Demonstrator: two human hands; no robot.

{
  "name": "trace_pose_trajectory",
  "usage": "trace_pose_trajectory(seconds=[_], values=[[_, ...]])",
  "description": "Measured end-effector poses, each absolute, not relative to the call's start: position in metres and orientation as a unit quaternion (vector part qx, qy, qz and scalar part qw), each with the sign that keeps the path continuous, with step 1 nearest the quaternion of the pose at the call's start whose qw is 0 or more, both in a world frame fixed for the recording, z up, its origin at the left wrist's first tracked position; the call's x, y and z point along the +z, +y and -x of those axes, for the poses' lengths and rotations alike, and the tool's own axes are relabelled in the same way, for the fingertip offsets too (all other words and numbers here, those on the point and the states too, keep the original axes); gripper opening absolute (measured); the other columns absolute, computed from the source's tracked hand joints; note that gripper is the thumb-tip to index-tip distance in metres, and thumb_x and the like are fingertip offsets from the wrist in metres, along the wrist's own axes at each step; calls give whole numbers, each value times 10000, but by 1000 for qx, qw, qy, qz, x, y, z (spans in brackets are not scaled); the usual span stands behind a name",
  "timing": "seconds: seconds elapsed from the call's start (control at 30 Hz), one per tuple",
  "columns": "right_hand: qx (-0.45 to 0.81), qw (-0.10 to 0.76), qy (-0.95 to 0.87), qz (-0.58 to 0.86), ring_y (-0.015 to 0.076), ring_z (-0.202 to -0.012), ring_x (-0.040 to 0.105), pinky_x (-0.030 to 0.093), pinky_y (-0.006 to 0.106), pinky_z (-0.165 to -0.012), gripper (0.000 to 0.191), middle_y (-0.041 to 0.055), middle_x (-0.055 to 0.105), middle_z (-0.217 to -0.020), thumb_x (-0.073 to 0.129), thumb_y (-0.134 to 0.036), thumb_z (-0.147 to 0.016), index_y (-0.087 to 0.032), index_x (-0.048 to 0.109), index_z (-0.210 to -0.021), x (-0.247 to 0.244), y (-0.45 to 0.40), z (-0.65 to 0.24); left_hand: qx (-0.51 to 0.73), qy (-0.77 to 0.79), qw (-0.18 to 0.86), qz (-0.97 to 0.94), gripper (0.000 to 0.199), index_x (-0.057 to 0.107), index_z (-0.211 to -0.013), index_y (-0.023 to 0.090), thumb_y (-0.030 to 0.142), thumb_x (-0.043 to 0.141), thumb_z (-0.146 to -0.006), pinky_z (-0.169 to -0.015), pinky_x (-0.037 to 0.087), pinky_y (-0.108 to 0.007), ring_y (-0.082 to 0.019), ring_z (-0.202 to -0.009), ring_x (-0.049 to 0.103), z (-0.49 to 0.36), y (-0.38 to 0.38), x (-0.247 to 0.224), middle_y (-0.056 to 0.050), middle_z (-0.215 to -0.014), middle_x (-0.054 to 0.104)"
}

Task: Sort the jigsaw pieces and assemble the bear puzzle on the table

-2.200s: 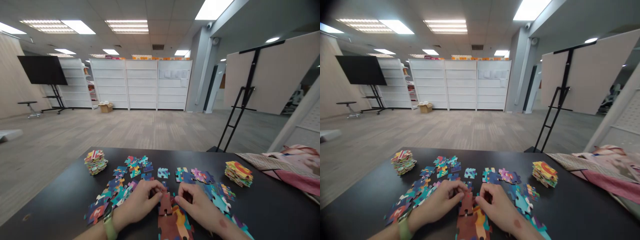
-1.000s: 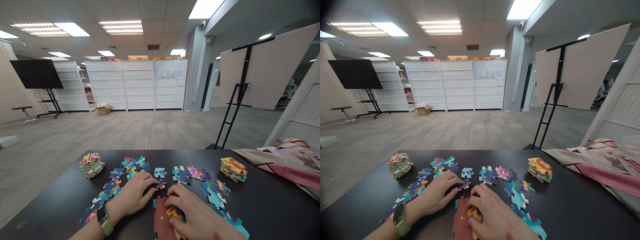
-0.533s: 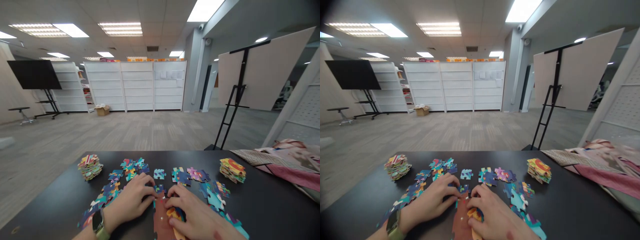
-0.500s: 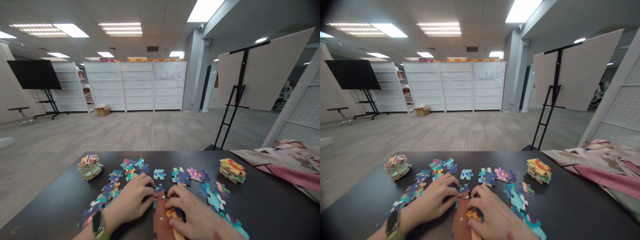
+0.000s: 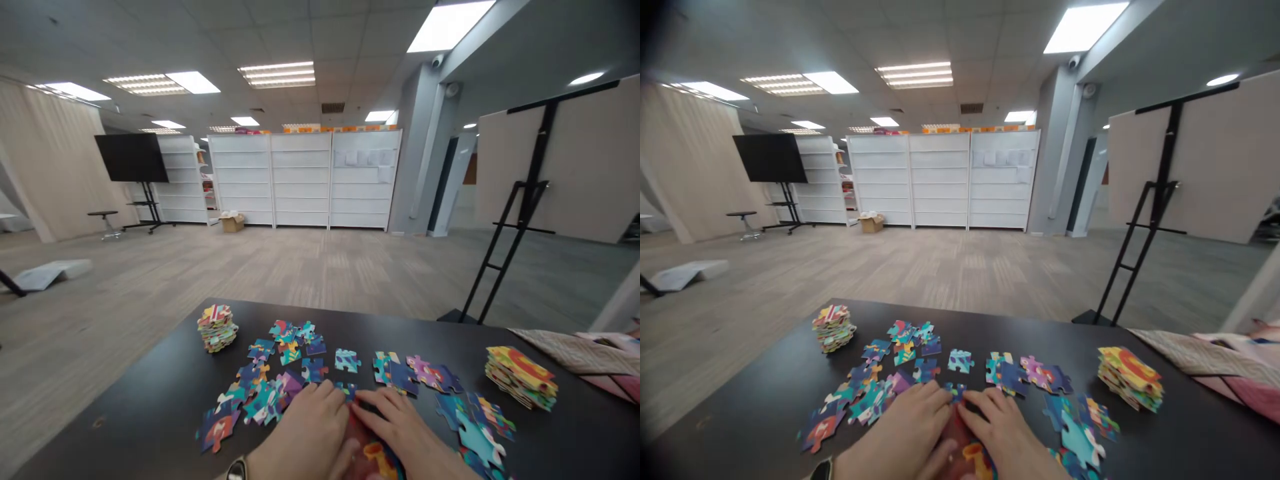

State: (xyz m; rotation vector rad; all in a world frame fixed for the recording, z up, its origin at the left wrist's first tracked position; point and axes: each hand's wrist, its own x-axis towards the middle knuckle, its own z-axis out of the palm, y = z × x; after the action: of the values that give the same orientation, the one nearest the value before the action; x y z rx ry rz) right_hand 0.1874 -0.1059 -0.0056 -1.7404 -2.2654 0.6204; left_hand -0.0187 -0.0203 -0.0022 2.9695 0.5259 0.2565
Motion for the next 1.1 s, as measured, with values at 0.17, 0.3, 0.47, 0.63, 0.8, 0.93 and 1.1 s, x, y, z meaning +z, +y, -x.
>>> trace_pose_trajectory(seconds=[0.17, 0.3, 0.47, 0.63, 0.8, 0.93, 1.1], values=[[181, 147, -754, 614, 390, -1379, 430, 308, 579, -1173, 648, 149, 542, -1474, 682, -437, -820, -221, 573, -1422, 0, -116, -181, 99, 178, 92, -975, 166, 659, -1022, 176, 315, 603, -949, -968, 494, -377, -244, -981, 610, 23, -16, 3, -68, -1038, 673], [184, 132, -739, 634, 385, -1386, 435, 320, 559, -1176, 620, 149, 548, -1471, 684, -436, -822, -203, 606, -1392, 14, -120, -172, 99, 176, 115, -973, 189, 659, -1042, 183, 325, 646, -918, -976, 499, -376, -252, -1013, 609, 27, -13, 6, -67, -1076, 667], [187, 124, -738, 636, 372, -1384, 444, 322, 541, -1183, 623, 145, 548, -1473, 683, -466, -829, -206, 607, -1391, 21, -118, -169, 99, 173, 136, -971, 205, 665, -1067, 189, 326, 653, -915, -1041, 459, -360, -241, -1042, 604, 30, -12, 8, -61, -1096, 666], [221, 109, -733, 634, 368, -1417, 402, 298, 566, -1190, 619, 134, 505, -1511, 660, -472, -850, -235, 578, -1416, 17, -115, -175, 98, 162, 138, -972, 230, 659, -1143, 210, 317, 606, -946, -1085, 412, -371, -242, -1088, 588, 33, -13, 15, -65, -1131, 664], [229, 147, -743, 611, 369, -1395, 421, 279, 579, -1192, 591, 132, 527, -1486, 685, -416, -830, -248, 601, -1390, 17, -116, -179, 52, 234, 126, -963, 173, 677, -968, 256, 181, 611, -826, -931, 470, -323, -242, -1037, 615, 63, 20, 37, -33, -1053, 669], [230, 164, -742, 608, 353, -1341, 474, 308, 556, -1177, 557, 142, 562, -1436, 688, -336, -800, -215, 634, -1341, 26, -121, -175, -5, 421, 94, -902, 226, 660, -983, 187, 244, 641, -764, -860, 464, -390, -328, -1013, 623, 101, 68, 43, -112, -1046, 666], [236, 155, -735, 617, 344, -1347, 462, 254, 552, -1199, 570, 144, 551, -1443, 674, -295, -790, -195, 624, -1349, 35, -125, -172, -54, 470, 132, -871, 444, 665, -996, 205, 239, 792, -571, -720, 455, -303, -284, -905, 648, 120, 98, 31, -49, -975, 683]])
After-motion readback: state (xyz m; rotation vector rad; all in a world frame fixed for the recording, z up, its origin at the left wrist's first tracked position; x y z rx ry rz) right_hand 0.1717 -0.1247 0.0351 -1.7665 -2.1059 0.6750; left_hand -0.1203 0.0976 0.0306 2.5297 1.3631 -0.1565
